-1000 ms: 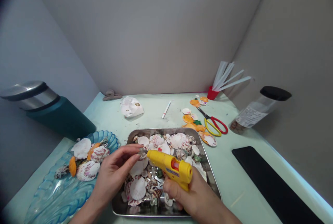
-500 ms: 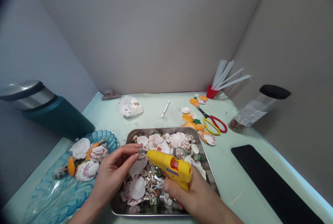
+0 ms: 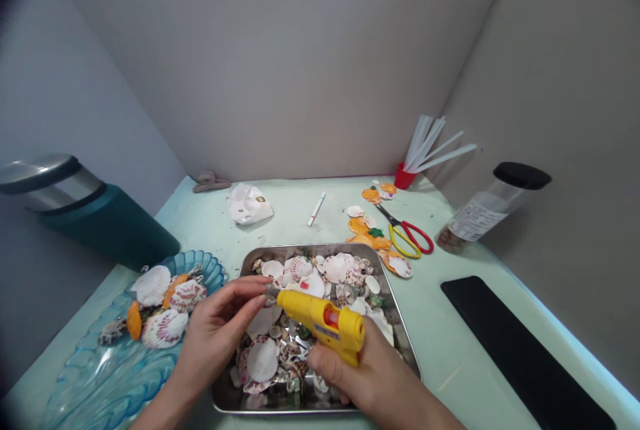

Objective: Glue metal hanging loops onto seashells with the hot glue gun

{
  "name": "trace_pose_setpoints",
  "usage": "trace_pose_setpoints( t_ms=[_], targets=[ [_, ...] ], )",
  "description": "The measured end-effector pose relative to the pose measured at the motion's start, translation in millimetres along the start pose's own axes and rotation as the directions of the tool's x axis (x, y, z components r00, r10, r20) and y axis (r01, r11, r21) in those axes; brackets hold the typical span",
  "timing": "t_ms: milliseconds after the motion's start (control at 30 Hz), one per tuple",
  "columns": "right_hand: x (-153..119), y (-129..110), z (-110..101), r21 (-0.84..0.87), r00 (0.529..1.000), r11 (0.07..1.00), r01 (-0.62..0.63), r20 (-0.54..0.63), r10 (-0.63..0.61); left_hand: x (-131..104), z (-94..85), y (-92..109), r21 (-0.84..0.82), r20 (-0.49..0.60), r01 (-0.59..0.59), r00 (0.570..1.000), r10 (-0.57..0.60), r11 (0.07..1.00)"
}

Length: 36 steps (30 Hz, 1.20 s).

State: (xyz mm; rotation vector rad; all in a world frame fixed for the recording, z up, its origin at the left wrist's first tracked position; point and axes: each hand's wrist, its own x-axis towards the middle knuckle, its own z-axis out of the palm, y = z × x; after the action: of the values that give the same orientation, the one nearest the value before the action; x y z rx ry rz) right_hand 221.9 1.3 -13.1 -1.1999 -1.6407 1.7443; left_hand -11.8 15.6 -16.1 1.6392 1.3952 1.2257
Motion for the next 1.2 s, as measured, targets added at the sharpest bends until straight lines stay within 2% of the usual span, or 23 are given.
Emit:
trace_pose_setpoints(
  t_ms=[167,300,600,1200],
  targets=[
    [0.1,-3.8,1.1,0.011,0.999,0.999,-0.04,-0.026,0.04,1.0,0.5,-0.2,-0.001,-0.004,0.003,1.0,-0.003,1.0],
    [0.9,-4.1,0.9,-0.013,1.0,1.0,-0.026,-0.011,0.026,0.5,0.3,-0.6,0.001,-0.017,0.004,1.0,-0.004,1.0],
    [0.2,-2.9,1.4,0.012,0.999,1.0,-0.029,-0.024,0.029,0.4,0.2,1.8,0.006,0.023,0.011,1.0,-0.011,1.0],
    [1.8,-4.0,1.7,0.005,0.997,0.998,-0.055,-0.062,0.055,0.7,0.4,-0.7,0.002,-0.014,0.017,1.0,-0.017,1.0]
  ],
)
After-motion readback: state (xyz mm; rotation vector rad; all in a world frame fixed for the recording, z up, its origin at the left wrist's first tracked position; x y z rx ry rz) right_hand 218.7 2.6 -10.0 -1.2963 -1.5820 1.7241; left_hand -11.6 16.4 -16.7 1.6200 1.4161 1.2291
